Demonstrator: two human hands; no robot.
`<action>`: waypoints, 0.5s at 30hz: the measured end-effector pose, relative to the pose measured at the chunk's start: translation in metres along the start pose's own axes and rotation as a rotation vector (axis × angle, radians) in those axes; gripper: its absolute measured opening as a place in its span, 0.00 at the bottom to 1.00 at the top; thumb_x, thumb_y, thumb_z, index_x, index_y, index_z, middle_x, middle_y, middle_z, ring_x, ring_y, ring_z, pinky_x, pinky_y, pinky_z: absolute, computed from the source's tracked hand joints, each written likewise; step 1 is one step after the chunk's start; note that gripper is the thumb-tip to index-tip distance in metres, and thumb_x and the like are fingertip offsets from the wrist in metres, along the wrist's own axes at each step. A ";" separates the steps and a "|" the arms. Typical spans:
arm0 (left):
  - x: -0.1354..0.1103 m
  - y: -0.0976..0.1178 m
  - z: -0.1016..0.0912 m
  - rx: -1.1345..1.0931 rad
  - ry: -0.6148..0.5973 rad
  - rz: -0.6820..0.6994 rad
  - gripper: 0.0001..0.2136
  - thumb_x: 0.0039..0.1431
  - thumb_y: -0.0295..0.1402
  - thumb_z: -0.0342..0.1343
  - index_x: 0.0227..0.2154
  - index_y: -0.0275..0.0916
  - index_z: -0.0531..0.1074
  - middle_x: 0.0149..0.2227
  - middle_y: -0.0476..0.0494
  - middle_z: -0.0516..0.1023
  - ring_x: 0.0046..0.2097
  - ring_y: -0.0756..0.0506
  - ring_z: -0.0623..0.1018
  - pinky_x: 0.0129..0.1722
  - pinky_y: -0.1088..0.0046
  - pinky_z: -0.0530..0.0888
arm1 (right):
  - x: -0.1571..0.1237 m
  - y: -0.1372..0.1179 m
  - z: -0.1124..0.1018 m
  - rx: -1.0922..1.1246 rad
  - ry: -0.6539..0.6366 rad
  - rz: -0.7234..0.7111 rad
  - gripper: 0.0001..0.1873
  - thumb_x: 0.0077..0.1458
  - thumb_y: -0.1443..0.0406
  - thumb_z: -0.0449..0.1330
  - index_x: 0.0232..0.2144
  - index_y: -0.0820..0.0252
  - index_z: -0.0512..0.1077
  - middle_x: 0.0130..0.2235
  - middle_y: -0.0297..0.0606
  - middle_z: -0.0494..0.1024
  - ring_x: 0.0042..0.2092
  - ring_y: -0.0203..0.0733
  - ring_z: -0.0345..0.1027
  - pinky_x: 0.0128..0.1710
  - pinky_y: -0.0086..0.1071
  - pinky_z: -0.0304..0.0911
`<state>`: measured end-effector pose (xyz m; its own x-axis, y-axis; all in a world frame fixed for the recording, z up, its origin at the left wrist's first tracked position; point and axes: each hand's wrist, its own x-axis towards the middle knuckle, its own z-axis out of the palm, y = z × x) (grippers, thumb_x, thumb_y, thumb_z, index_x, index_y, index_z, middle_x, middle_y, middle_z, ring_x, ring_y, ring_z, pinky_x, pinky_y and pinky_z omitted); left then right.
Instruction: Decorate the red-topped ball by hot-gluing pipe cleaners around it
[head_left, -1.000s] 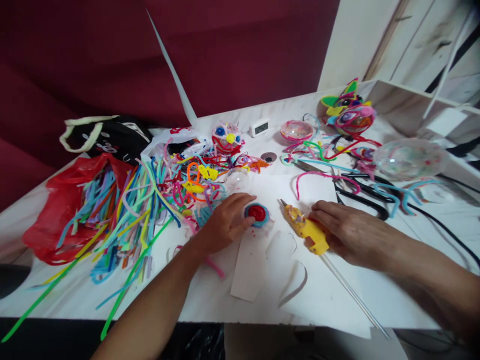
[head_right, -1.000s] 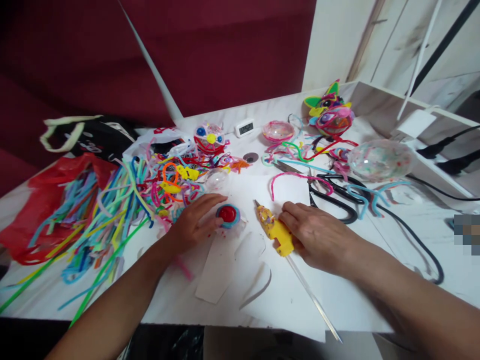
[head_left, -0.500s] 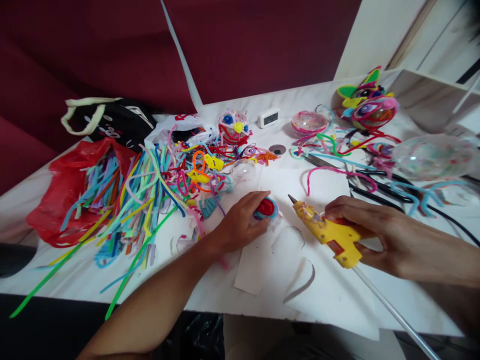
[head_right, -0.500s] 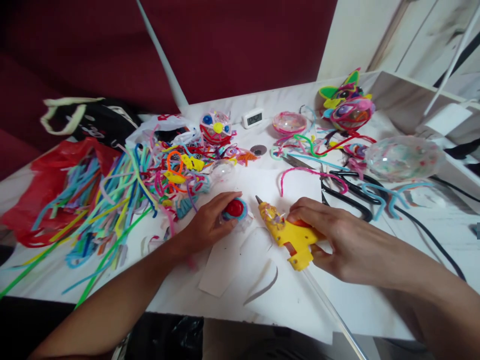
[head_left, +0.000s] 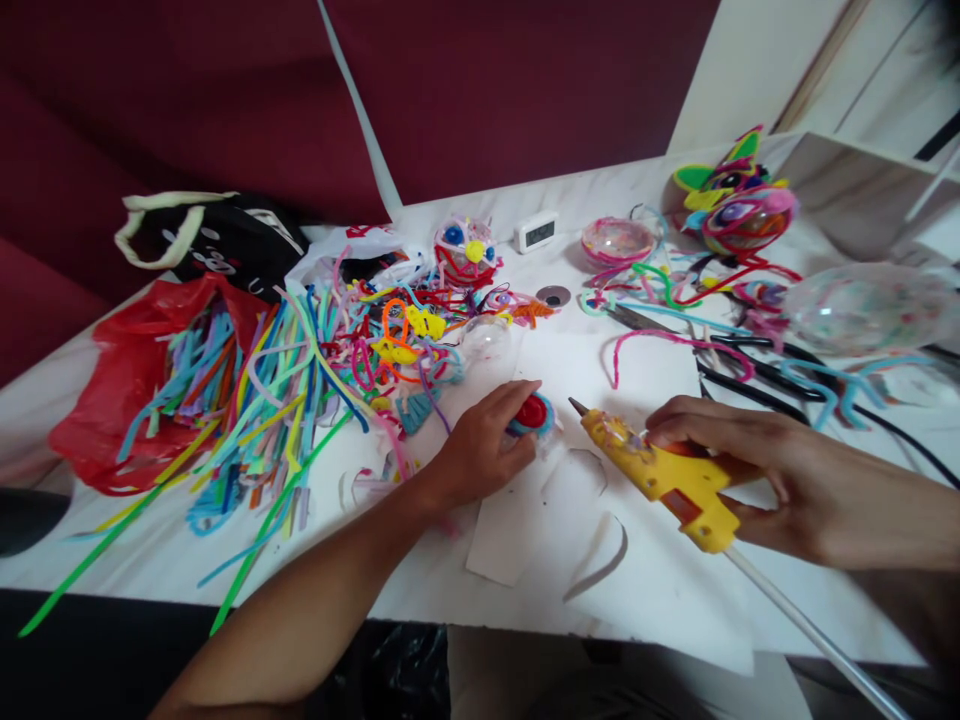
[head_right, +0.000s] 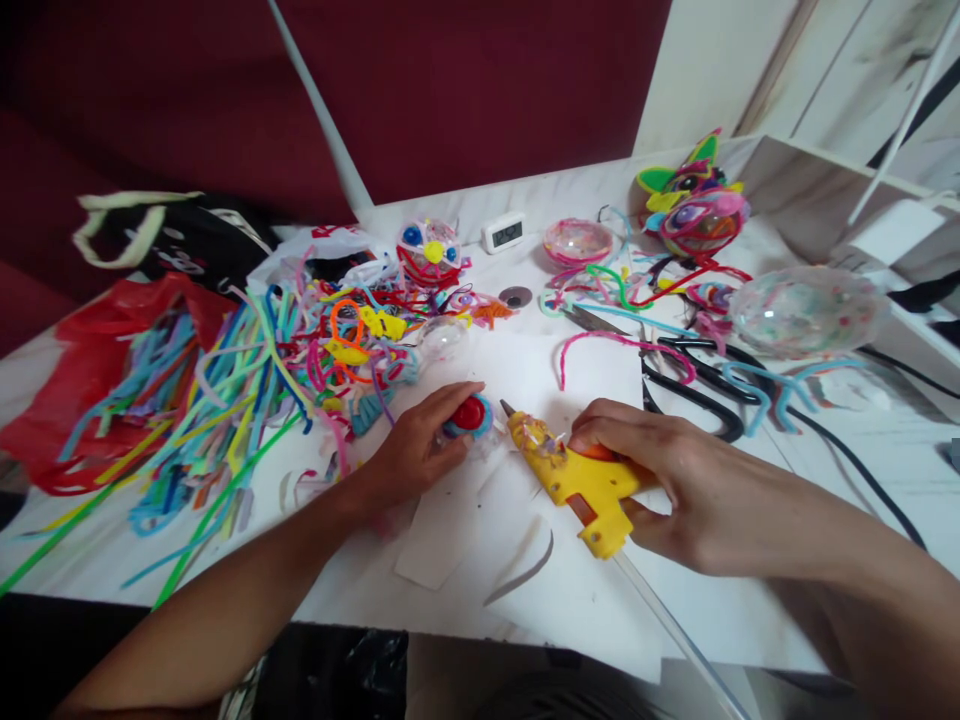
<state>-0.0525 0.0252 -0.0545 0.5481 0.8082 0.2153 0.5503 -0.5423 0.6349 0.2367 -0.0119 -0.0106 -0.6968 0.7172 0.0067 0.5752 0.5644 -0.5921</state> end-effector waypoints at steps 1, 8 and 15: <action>0.000 0.000 0.000 0.004 -0.001 0.002 0.23 0.57 0.30 0.49 0.57 0.34 0.61 0.58 0.34 0.66 0.60 0.40 0.66 0.61 0.59 0.63 | 0.001 -0.001 0.000 0.034 -0.010 0.005 0.19 0.52 0.66 0.57 0.48 0.52 0.64 0.48 0.40 0.72 0.46 0.46 0.71 0.38 0.30 0.71; 0.000 -0.001 0.001 0.024 0.005 0.024 0.24 0.56 0.31 0.49 0.57 0.35 0.60 0.58 0.33 0.66 0.60 0.39 0.66 0.61 0.58 0.64 | 0.004 -0.008 0.000 0.223 -0.078 0.053 0.19 0.54 0.61 0.59 0.49 0.52 0.65 0.49 0.40 0.74 0.47 0.47 0.71 0.37 0.30 0.72; -0.001 0.000 0.001 0.047 0.004 0.028 0.24 0.57 0.31 0.48 0.58 0.36 0.59 0.59 0.34 0.65 0.60 0.39 0.66 0.61 0.57 0.63 | -0.003 -0.004 0.014 0.059 0.032 -0.030 0.25 0.55 0.59 0.59 0.55 0.47 0.60 0.55 0.40 0.70 0.52 0.49 0.69 0.39 0.30 0.72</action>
<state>-0.0517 0.0242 -0.0555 0.5611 0.7934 0.2358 0.5635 -0.5749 0.5933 0.2307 -0.0225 -0.0191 -0.6990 0.7133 0.0502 0.5273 0.5616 -0.6376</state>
